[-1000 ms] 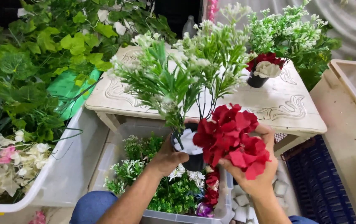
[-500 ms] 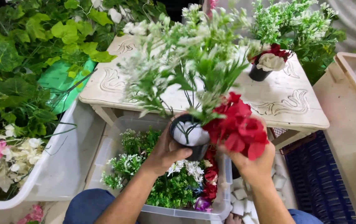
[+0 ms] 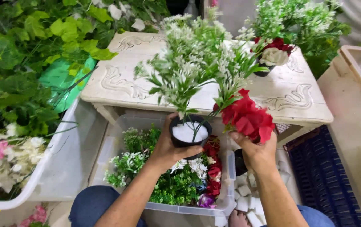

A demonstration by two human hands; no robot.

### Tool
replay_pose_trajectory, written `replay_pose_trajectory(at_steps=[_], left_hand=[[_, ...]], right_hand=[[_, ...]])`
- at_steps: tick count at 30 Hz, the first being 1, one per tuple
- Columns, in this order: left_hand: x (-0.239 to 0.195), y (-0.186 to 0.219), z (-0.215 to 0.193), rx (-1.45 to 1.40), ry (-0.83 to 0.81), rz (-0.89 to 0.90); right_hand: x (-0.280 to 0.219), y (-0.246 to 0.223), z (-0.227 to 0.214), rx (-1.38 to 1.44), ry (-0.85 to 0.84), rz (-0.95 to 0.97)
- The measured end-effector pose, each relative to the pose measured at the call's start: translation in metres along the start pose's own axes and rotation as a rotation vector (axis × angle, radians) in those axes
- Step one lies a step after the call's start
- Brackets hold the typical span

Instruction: The person places white foam blocks into a black pot. They then insert several stems of artificial white flowers and greenery into the foam. Finally, they add a bunch of red artificial flowers to the arrangement.

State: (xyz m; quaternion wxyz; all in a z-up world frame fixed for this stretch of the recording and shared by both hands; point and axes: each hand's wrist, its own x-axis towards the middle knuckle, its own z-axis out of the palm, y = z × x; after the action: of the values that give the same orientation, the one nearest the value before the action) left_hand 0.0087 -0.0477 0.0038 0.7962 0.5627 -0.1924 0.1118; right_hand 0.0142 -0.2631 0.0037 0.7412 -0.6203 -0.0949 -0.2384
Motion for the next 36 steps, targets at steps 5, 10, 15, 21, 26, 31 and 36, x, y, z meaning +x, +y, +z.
replay_pose_trajectory(at_steps=[5,10,15,21,26,31,36], left_hand=[[-0.005,-0.008,-0.004,0.079,-0.013,-0.058],[-0.004,-0.008,-0.009,0.088,-0.051,-0.080],[-0.004,0.002,-0.003,-0.044,-0.059,-0.091],[-0.001,-0.001,-0.004,-0.081,-0.119,-0.068],[0.002,0.003,-0.007,-0.118,-0.181,-0.078],[0.001,-0.007,-0.005,-0.176,-0.220,-0.100],[-0.010,-0.018,-0.013,-0.332,-0.209,-0.154]], right_hand=[[-0.002,-0.007,0.009,0.091,-0.006,0.041],[0.006,0.010,0.000,0.014,-0.036,-0.008],[0.011,0.002,0.008,0.097,-0.010,0.009],[0.009,0.006,0.010,0.235,-0.006,0.098],[0.008,0.019,0.002,0.283,-0.022,0.130],[0.010,0.003,0.007,0.252,-0.044,0.112],[0.007,0.010,-0.004,0.122,-0.043,0.028]])
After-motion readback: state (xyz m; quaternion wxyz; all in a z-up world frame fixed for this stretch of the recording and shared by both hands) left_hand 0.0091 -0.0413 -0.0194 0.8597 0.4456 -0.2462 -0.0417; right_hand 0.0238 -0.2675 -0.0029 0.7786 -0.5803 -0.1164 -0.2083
